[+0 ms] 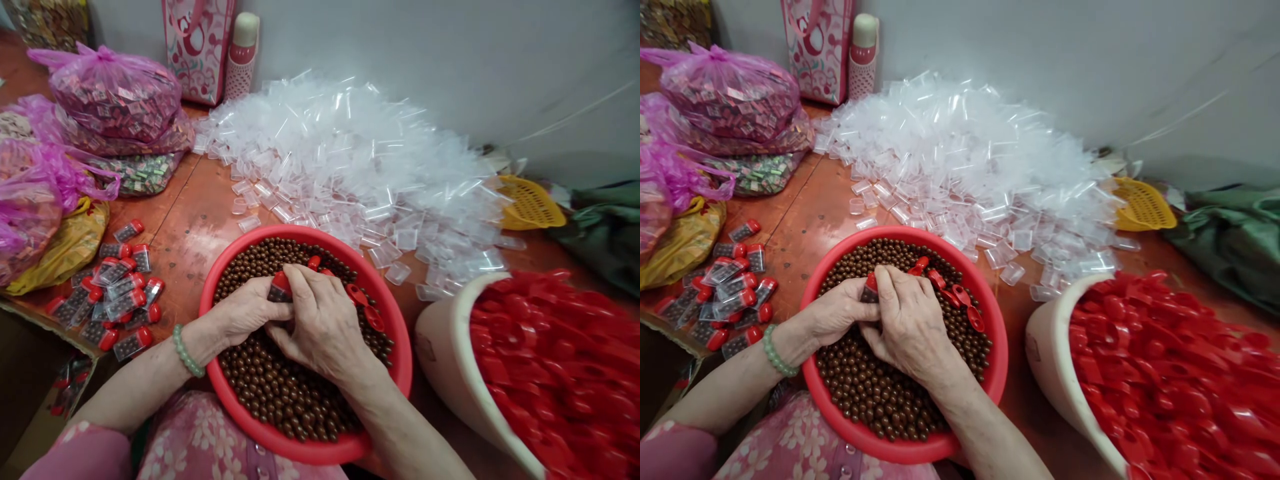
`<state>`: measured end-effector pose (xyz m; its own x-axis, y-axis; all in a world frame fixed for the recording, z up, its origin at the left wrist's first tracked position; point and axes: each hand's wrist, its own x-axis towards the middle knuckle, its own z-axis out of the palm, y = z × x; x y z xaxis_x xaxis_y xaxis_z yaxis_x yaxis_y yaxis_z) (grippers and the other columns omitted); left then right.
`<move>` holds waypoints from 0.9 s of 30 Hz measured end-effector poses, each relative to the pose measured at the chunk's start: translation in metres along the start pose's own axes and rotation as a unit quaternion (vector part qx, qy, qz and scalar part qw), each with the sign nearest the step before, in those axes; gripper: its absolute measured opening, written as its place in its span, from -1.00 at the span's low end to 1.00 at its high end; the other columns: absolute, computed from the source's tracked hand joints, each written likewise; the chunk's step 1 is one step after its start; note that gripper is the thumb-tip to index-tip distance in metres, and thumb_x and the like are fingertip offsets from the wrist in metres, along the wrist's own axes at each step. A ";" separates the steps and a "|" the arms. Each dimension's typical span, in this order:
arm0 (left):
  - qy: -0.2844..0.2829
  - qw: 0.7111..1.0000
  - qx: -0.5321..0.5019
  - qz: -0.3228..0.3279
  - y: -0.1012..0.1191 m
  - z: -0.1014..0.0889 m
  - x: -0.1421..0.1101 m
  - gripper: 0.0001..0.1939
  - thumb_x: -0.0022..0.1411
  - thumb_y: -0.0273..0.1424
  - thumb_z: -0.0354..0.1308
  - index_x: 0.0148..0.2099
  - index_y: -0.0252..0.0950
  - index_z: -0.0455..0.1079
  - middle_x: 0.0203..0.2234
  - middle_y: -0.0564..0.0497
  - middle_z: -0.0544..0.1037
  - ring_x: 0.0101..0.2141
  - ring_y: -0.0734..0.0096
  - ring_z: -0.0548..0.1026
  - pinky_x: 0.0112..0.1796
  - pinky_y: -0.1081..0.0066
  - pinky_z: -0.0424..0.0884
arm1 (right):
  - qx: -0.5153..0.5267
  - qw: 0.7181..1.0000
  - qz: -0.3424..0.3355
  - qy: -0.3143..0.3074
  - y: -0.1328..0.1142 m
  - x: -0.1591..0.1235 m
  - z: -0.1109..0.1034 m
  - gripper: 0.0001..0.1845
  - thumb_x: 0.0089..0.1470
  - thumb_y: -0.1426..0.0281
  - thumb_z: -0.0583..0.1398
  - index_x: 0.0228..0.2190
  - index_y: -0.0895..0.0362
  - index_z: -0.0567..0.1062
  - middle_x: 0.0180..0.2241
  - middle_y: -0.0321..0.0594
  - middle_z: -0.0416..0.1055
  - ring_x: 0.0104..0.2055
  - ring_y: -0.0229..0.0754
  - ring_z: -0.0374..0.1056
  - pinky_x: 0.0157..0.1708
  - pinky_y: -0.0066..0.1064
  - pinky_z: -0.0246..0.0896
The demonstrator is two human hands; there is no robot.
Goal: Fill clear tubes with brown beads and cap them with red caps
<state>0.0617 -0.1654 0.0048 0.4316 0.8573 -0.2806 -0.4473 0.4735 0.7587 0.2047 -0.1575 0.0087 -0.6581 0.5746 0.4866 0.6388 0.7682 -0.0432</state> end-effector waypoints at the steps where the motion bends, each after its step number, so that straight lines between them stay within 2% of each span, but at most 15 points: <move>1: 0.006 1.000 0.002 -0.007 -0.001 0.000 0.001 -0.60 -0.22 -0.25 0.45 -0.34 -0.42 0.52 -0.51 0.01 0.51 -0.41 0.44 0.40 -0.29 0.43 0.31 | -0.002 1.000 0.002 -0.004 0.000 0.000 0.000 -0.32 0.00 0.30 0.17 0.09 0.42 0.20 -0.10 0.24 0.39 -0.09 0.12 0.32 -0.14 -0.07 0.28; 4: 0.012 0.999 0.015 -0.028 -0.003 0.000 0.001 -0.61 -0.21 -0.26 0.43 -0.34 -0.43 0.52 -0.51 0.00 0.50 -0.41 0.42 0.40 -0.31 0.42 0.30 | 0.006 1.000 -0.007 -0.011 0.002 -0.001 0.002 -0.29 0.01 0.26 0.16 0.12 0.41 0.17 -0.13 0.20 0.39 -0.12 0.13 0.31 -0.16 -0.04 0.29; 10: 0.008 1.000 0.015 -0.023 -0.003 0.002 0.001 -0.63 -0.22 -0.31 0.41 -0.32 -0.41 0.53 -0.47 -0.02 0.52 -0.31 0.36 0.44 -0.20 0.39 0.32 | 0.038 0.999 -0.026 0.014 0.005 -0.004 0.008 -0.27 0.01 0.24 0.14 0.15 0.35 0.14 -0.19 0.11 0.39 -0.19 0.10 0.30 -0.24 -0.07 0.32; 19: 0.000 0.999 0.021 -0.029 -0.006 0.002 -0.001 -0.66 -0.20 -0.29 0.40 -0.36 -0.41 0.52 -0.48 -0.02 0.53 -0.35 0.38 0.44 -0.21 0.38 0.33 | 0.037 0.998 -0.040 0.036 0.003 -0.004 0.009 -0.31 -0.05 0.26 0.18 0.08 0.33 0.21 -0.26 0.06 0.39 -0.28 0.05 0.31 -0.32 -0.11 0.35; 22: 0.004 0.999 0.043 0.004 -0.003 0.002 -0.002 -0.72 -0.14 -0.35 0.37 -0.36 -0.41 0.50 -0.45 0.00 0.53 -0.33 0.39 0.43 -0.16 0.38 0.33 | 0.103 0.995 -0.005 0.008 0.004 -0.003 0.005 -0.31 -0.06 0.32 0.20 0.09 0.29 0.19 -0.19 0.07 0.38 -0.19 0.07 0.34 -0.25 -0.06 0.38; 25: 0.016 0.994 0.099 0.049 0.000 0.001 -0.004 -0.81 -0.05 -0.44 0.29 -0.32 -0.39 0.48 -0.41 0.03 0.51 -0.31 0.42 0.41 -0.15 0.41 0.31 | 0.218 0.973 0.047 -0.049 0.009 -0.001 -0.006 -0.32 -0.03 0.34 0.27 0.10 0.21 0.21 -0.07 0.08 0.38 -0.04 0.08 0.35 -0.11 -0.04 0.38; 27: 0.013 0.988 0.146 0.056 0.000 0.000 -0.005 -0.86 -0.01 -0.44 0.26 -0.34 -0.38 0.45 -0.45 0.07 0.47 -0.36 0.46 0.37 -0.22 0.44 0.29 | 0.291 0.953 0.076 -0.043 0.014 -0.001 -0.011 -0.47 0.04 0.33 0.26 0.05 0.14 0.31 -0.08 0.00 0.43 -0.05 0.02 0.39 -0.09 -0.11 0.39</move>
<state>0.0594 -0.1698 0.0056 0.3706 0.9077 -0.1966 -0.2441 0.2994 0.9224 0.2190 -0.1506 0.0173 -0.6218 0.6940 0.3628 0.4171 0.6856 -0.5966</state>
